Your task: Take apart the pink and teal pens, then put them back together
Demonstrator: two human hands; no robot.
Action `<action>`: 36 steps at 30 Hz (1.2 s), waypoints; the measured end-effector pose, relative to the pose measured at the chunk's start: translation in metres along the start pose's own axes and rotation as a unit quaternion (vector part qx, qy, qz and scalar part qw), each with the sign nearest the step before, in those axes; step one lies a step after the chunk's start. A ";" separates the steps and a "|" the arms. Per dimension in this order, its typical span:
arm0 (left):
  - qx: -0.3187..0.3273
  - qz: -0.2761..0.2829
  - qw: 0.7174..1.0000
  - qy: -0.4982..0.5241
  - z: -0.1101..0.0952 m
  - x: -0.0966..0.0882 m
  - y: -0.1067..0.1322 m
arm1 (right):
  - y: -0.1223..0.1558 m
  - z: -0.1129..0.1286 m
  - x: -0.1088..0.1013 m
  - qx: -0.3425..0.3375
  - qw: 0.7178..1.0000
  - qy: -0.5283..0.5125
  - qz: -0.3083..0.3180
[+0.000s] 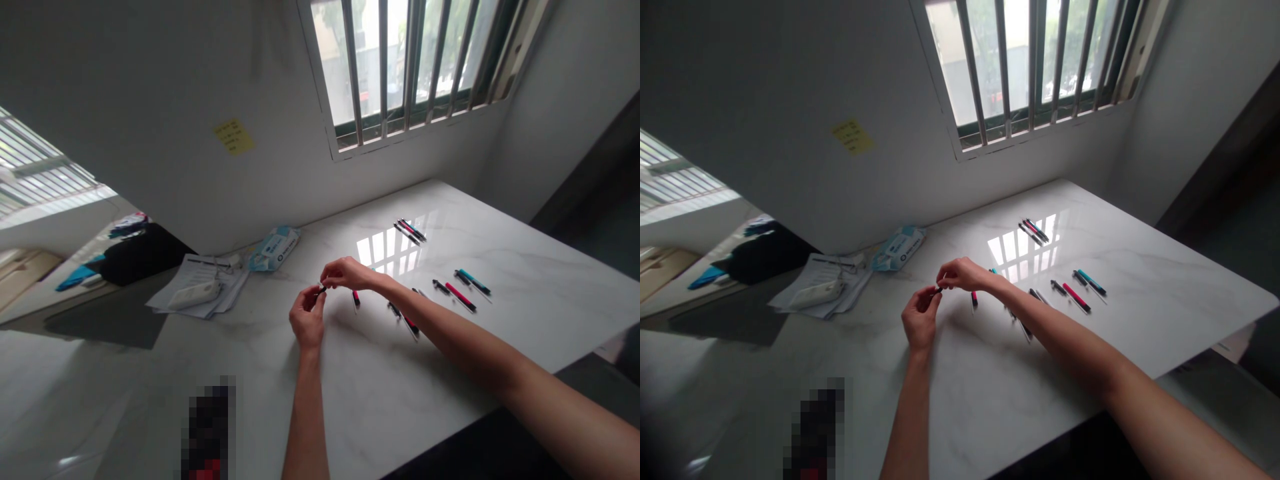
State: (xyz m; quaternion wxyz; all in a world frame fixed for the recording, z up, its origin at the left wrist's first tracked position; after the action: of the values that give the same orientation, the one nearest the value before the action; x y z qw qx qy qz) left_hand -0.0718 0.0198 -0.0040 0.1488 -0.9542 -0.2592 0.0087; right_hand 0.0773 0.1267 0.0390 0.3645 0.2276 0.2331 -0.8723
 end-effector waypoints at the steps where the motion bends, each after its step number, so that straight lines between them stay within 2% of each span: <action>1: 0.000 0.000 1.000 0.000 0.000 0.000 0.000 | 0.000 0.000 0.000 0.005 1.000 0.004 0.002; 9: 0.005 -0.012 1.000 -0.006 0.001 -0.001 0.000 | 0.002 -0.001 -0.008 0.002 0.998 0.042 0.039; 14: 0.007 -0.009 1.000 0.004 0.000 0.000 0.000 | 0.003 -0.002 -0.007 -0.002 0.996 0.077 0.045; 23: 0.004 -0.008 1.000 0.004 -0.001 -0.001 0.001 | 0.002 0.001 -0.005 0.031 0.995 0.086 0.042; 28: -0.008 -0.005 1.000 0.029 -0.001 0.000 0.001 | 0.004 0.001 -0.005 0.016 0.993 0.104 0.046; 32: -0.024 -0.014 0.997 0.076 -0.003 0.002 0.002 | 0.004 0.000 -0.002 0.042 0.991 0.106 0.067; 36: -0.096 -0.052 0.970 0.217 0.000 -0.002 0.000 | 0.002 0.007 0.001 0.046 0.993 0.069 0.081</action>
State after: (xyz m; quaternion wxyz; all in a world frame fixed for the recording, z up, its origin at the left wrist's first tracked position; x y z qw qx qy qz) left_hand -0.0737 0.0190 -0.0038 0.1096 -0.9282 -0.2699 -0.2314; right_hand 0.0767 0.1206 0.0430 0.4062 0.3220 0.1985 -0.8318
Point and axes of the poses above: each hand's wrist, its own y-axis away from the middle knuckle, its own x-axis out of the palm, z = x × y, the point moved 3 cm from there along -y, towards the middle knuckle, and after that the axes turned 11 degrees about y, right-handed, at the moved point
